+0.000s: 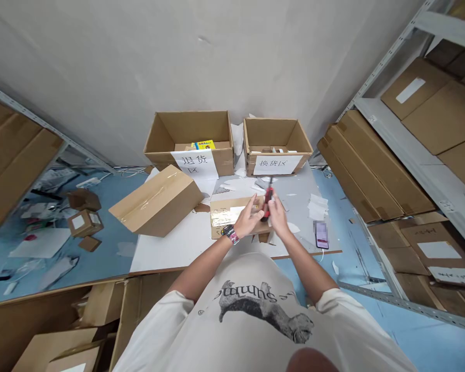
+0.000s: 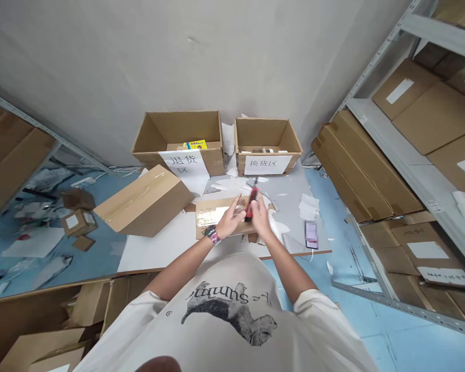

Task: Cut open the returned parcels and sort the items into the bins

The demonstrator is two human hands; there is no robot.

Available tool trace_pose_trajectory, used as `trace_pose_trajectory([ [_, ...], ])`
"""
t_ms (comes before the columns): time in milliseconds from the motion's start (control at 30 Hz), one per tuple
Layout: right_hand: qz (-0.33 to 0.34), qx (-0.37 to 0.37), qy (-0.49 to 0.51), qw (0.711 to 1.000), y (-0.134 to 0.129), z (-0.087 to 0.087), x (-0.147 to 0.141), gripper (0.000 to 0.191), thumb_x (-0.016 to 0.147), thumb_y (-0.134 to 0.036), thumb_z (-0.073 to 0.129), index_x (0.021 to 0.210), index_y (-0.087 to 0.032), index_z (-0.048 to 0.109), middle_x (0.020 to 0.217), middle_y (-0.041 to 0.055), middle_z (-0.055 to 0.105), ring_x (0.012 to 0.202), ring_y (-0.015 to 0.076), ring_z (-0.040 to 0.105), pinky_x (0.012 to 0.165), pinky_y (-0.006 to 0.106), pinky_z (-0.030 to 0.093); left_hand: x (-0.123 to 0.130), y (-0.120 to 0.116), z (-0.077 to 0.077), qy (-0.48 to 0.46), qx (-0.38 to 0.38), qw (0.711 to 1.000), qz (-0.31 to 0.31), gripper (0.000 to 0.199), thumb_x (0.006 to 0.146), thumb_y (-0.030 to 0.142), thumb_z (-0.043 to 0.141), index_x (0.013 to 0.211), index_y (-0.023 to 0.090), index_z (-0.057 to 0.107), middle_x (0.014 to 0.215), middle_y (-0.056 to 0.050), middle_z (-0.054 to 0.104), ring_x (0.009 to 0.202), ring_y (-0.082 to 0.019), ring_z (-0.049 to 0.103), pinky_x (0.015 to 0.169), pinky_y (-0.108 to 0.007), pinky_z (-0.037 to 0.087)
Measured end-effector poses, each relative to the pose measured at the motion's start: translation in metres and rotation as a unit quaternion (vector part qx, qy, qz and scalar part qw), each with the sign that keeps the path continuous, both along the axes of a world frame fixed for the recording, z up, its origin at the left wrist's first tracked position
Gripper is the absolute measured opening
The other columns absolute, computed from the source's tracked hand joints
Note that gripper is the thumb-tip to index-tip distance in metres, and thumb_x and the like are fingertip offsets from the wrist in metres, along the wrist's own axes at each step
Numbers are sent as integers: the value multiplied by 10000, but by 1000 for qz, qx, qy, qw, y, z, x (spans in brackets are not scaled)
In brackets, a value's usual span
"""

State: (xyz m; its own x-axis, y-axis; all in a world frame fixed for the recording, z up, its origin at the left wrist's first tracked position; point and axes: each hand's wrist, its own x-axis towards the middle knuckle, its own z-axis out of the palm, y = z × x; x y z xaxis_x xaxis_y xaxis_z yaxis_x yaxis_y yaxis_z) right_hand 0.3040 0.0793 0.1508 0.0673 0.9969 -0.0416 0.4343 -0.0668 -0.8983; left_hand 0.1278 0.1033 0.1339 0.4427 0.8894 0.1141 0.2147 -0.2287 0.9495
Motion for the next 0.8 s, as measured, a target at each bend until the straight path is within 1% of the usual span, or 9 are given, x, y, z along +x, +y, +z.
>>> trace_pose_trajectory([
  [67,73,-5,-13,997,-7,4,-39,758,1180,-612,343,1824,-217,399,1596,181,709,1498,340,653,1250,522,555,-23,-12,1,-43,-64,996,35,859,1101,623,625,1820,263,325,1650,-193,635,1373,-329,728,1089,-477,630],
  [133,149,7,-62,987,-15,7,-65,664,1197,-578,380,1755,-258,541,1623,145,701,1528,332,629,1303,521,506,-58,-22,0,-71,-135,984,96,863,1091,676,610,1792,252,338,1511,-193,727,1126,-295,812,868,-423,679],
  [200,205,31,-161,965,-20,7,-80,602,1184,-531,489,1721,-277,584,1709,130,631,1606,339,542,1362,538,426,-102,-31,-5,-97,-193,962,166,862,1076,734,589,1746,242,360,1375,-178,788,844,-227,803,645,-339,629],
  [233,221,34,-218,950,-20,6,-85,623,1154,-524,583,1725,-274,572,1755,138,578,1648,361,479,1388,571,375,-127,-36,-8,-106,-202,953,201,861,1064,760,589,1713,232,387,1327,-169,806,763,-196,775,588,-301,591],
  [300,244,20,-324,914,-18,3,-94,816,1036,-515,807,1755,-273,506,1802,175,497,1685,425,388,1405,675,278,-173,-46,-14,-98,-195,941,259,865,1010,811,640,1607,199,506,1231,-155,830,698,-162,734,537,-249,529],
  [367,257,-6,-393,883,-11,-2,-101,997,902,-468,966,1751,-282,477,1749,210,515,1638,466,419,1384,759,224,-211,-54,-17,-66,-187,940,278,872,941,841,711,1484,163,634,1134,-146,840,684,-156,712,533,-236,504],
  [500,258,-30,-443,858,5,-5,-112,1097,699,-416,1110,1629,-253,551,1531,214,625,1426,452,563,1312,753,327,-249,-60,-17,-15,-192,950,246,878,901,852,740,1403,132,751,1025,-131,839,653,-162,671,538,-257,482],
  [633,278,-26,-455,846,13,-3,-114,1035,600,-392,1153,1470,-219,621,1470,220,636,1343,462,582,1210,667,468,-256,-46,-16,19,-189,966,173,770,947,770,724,1395,149,807,1011,-115,847,653,-159,643,600,-284,513],
  [800,281,-21,-464,840,7,0,-116,992,580,-345,1158,1395,-147,629,1519,253,610,1274,435,634,1152,539,547,-262,-20,-20,64,-191,975,92,636,936,694,736,1308,195,867,874,-59,811,637,-172,618,641,-308,535],
])
